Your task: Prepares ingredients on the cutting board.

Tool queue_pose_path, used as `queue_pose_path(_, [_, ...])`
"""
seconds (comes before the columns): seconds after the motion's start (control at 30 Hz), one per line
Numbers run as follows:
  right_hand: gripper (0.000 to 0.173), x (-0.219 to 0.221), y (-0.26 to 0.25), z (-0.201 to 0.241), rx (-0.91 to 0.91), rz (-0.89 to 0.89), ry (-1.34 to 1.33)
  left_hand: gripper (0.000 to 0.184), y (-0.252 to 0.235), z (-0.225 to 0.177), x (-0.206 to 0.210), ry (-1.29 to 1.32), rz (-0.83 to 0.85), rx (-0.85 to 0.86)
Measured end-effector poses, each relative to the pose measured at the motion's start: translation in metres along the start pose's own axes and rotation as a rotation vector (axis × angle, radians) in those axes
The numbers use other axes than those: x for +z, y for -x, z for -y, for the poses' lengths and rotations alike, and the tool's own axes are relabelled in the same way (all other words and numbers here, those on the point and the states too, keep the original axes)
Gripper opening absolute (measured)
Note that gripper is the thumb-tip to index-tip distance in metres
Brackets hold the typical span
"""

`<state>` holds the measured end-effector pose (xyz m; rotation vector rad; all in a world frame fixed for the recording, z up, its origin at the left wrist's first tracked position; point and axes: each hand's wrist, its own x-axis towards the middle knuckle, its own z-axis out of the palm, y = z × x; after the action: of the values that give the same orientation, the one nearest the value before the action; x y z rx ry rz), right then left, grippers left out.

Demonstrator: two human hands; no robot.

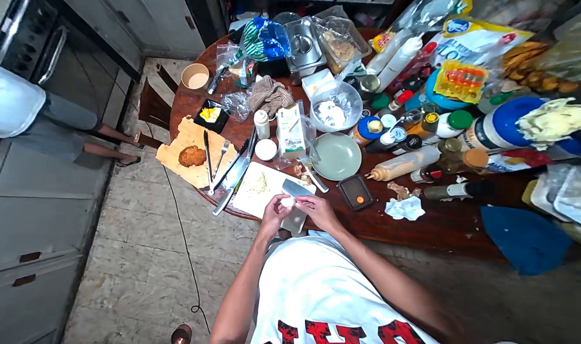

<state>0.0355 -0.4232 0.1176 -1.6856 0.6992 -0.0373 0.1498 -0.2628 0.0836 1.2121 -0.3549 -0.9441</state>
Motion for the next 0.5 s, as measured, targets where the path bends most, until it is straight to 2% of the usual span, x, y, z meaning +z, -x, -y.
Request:
queue_pose_path(0.3, [0.018, 0.0077, -0.0064, 0.0070, 0.063, -0.168, 0.031, 0.038, -0.0042, -0.0047, 0.0095, -0.077, -0.034, 0.057])
queue_pose_path(0.5, [0.021, 0.0079, -0.0069, 0.0043, 0.064, -0.130, 0.115, 0.039, -0.0043, -0.0024, 0.0116, -0.113, -0.049, 0.055])
